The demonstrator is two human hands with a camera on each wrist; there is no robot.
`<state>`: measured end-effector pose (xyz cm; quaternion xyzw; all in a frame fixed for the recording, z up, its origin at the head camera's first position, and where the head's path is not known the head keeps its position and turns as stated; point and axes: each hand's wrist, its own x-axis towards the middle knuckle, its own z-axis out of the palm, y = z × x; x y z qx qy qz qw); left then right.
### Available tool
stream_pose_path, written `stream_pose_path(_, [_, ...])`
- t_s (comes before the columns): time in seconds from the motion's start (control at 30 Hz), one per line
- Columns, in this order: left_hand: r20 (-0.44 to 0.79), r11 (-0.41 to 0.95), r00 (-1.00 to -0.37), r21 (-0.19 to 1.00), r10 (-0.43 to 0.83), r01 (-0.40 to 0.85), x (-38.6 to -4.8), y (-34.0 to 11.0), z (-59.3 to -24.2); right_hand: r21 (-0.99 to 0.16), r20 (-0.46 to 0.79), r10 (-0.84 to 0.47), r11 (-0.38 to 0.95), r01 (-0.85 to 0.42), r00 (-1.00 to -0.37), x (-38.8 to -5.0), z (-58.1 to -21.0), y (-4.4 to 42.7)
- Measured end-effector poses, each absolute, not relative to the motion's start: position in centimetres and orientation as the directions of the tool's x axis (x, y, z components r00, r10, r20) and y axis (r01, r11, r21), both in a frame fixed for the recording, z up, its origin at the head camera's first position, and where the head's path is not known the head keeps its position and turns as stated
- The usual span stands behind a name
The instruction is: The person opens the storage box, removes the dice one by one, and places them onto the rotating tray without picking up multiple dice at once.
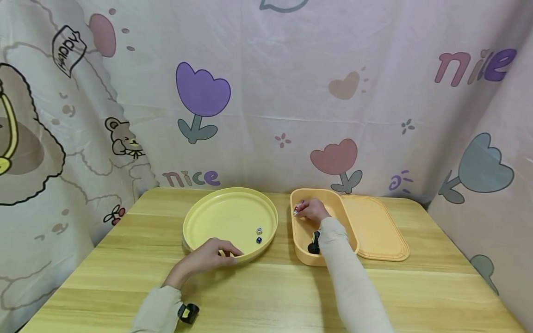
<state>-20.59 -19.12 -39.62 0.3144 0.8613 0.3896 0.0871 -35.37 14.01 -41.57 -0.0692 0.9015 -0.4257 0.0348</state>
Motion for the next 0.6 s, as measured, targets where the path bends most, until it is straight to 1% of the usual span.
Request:
stream_pose_path(0.27, [0.102, 0.494, -0.786, 0.726, 0.610, 0.478, -20.70, -19.12, -39.60, -0.743, -0.005, -0.173, 0.660, -0.112, -0.985, -35.56, -41.27, 13.66])
stream_pose_path(0.4, [0.105, 0.489, -0.785, 0.729, 0.610, 0.478, -20.69, -19.14, -39.65, -0.748, -0.004, -0.204, 0.650, -0.132, -0.979, -35.49, -41.25, 13.62])
stream_pose_path(0.6, [0.109, 0.483, -0.784, 0.734, 0.611, 0.478, -20.56, -19.20, -39.80, -0.774, -0.036, -0.242, 0.620, -0.126, -0.970, -35.19, -41.05, 13.66])
